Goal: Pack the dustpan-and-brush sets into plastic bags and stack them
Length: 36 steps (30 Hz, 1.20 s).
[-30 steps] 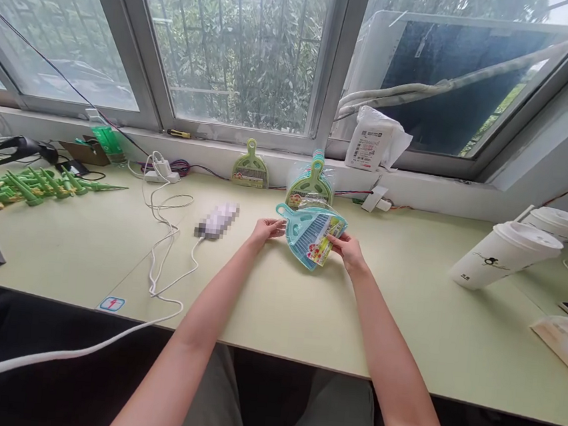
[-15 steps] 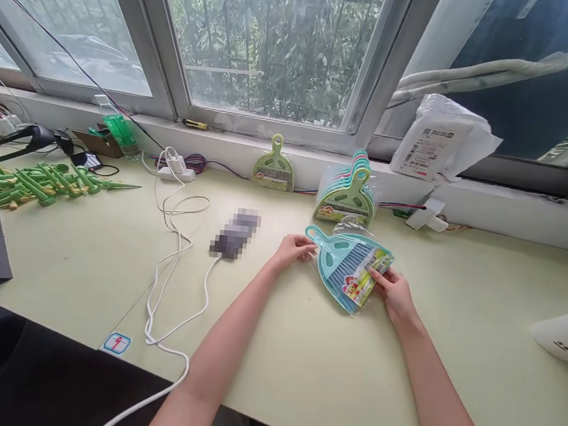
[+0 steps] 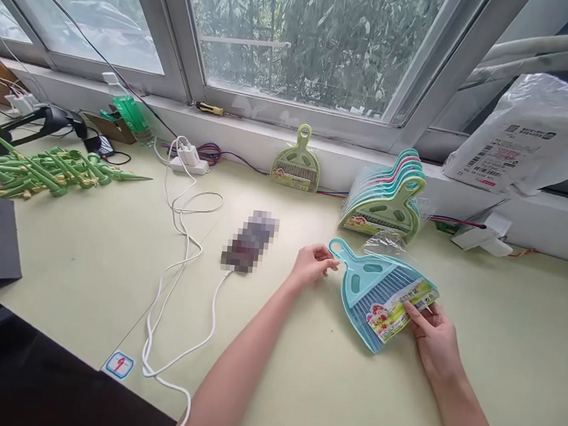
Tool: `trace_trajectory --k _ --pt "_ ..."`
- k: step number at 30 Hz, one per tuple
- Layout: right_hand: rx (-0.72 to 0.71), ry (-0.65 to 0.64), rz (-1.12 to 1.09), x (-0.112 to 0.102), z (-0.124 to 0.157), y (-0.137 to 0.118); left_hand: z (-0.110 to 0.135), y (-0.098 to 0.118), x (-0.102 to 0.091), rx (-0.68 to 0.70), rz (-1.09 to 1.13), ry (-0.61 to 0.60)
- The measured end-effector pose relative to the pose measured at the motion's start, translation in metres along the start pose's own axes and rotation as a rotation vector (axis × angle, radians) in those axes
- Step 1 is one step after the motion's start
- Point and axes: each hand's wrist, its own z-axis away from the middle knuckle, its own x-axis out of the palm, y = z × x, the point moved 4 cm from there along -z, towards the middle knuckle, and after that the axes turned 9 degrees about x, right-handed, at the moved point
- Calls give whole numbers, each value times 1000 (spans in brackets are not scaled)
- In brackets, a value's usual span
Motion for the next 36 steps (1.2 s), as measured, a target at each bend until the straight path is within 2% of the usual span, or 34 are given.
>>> trace_trajectory --k 3,7,9,11,13,17,21,24,26,29,31,33,34,35,36 --pt "-3 -9 16 6 -1 2 -3 -2 -6 13 -58 114" --pt "3 9 2 5 -5 6 -2 2 -11 51 -320 144" --pt "9 9 -11 5 -6 6 0 9 -14 119 -439 181" --pt "14 -32 -9 7 -5 3 1 17 -16 220 -446 216" --pt "16 -106 9 12 -2 -1 1 22 -14 282 -397 143" --pt "39 -236 64 19 4 -6 1 21 -4 221 -412 -104" --pt "6 -280 62 20 7 -13 2 19 -2 211 -397 -114" --pt "-43 -270 51 13 7 -20 1 16 -10 216 -389 -34" --pt "-88 -263 8 5 6 -26 1 18 -24 266 -435 100" --pt "-137 -188 -97 -13 1 -32 9 31 -54 277 -746 390" --pt "-131 -95 -199 -25 -3 -31 20 44 -66 252 -1038 518" --pt "-129 -26 -302 -33 -6 -28 36 58 -61 305 -1208 602" --pt "-121 4 -344 -35 -7 -26 46 64 -53 360 -1248 655" --pt "-113 25 -380 -37 -8 -24 55 67 -41 426 -1266 683" --pt "-103 44 -411 -37 -9 -22 62 67 -25 485 -1273 654"
